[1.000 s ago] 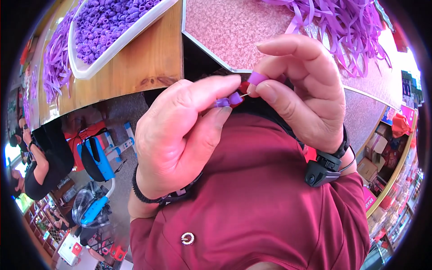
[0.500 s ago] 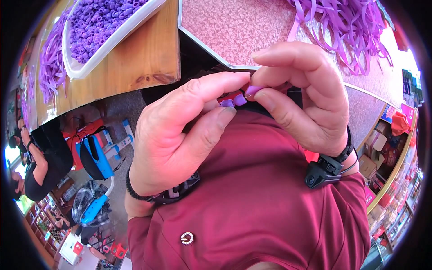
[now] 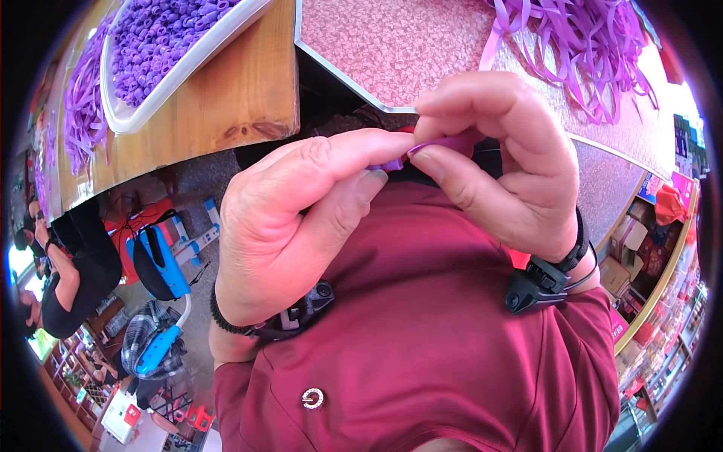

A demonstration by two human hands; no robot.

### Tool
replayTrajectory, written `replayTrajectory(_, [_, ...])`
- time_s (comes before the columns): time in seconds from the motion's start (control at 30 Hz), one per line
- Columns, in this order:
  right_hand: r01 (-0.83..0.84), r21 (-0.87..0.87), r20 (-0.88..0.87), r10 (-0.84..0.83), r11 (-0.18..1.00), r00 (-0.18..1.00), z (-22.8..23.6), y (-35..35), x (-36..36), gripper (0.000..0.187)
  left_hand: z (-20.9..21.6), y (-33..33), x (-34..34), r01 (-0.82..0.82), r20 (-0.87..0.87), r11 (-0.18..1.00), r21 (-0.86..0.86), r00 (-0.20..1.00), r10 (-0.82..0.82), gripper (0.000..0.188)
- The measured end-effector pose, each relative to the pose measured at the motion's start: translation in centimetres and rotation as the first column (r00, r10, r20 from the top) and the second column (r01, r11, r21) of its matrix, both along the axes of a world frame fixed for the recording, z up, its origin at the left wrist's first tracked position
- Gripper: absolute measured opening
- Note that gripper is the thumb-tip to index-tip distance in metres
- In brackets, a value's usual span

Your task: Attaching small purple plastic components to purple ribbons at a factory workbench.

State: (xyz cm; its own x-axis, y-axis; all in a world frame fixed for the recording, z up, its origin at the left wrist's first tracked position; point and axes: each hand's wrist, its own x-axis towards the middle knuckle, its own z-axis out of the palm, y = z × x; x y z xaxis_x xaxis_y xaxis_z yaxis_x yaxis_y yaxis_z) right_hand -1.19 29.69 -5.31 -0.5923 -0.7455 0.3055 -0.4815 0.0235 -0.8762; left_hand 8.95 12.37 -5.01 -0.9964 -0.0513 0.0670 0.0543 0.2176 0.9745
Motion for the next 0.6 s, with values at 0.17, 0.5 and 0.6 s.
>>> replayTrajectory(0.17, [0.022,0.021,-0.077,-0.020,1.000,0.997,-0.36,0.11,-0.01,0.022,-0.23,0.20,0.21,-0.035,-0.010,0.999,0.018,0.999,0.035,0.024])
replayTrajectory(0.5, [0.013,-0.003,-0.273,-0.014,1.000,0.962,-0.22,-0.42,-0.10,0.020,-0.38,0.29,0.22,-0.064,-0.011,0.998,-0.013,0.998,0.064,0.021])
replayTrajectory(0.6, [0.000,-0.012,-0.334,-0.004,1.000,0.943,-0.29,-0.45,-0.15,0.021,-0.38,0.34,0.32,-0.074,-0.010,0.997,-0.016,0.997,0.074,0.021])
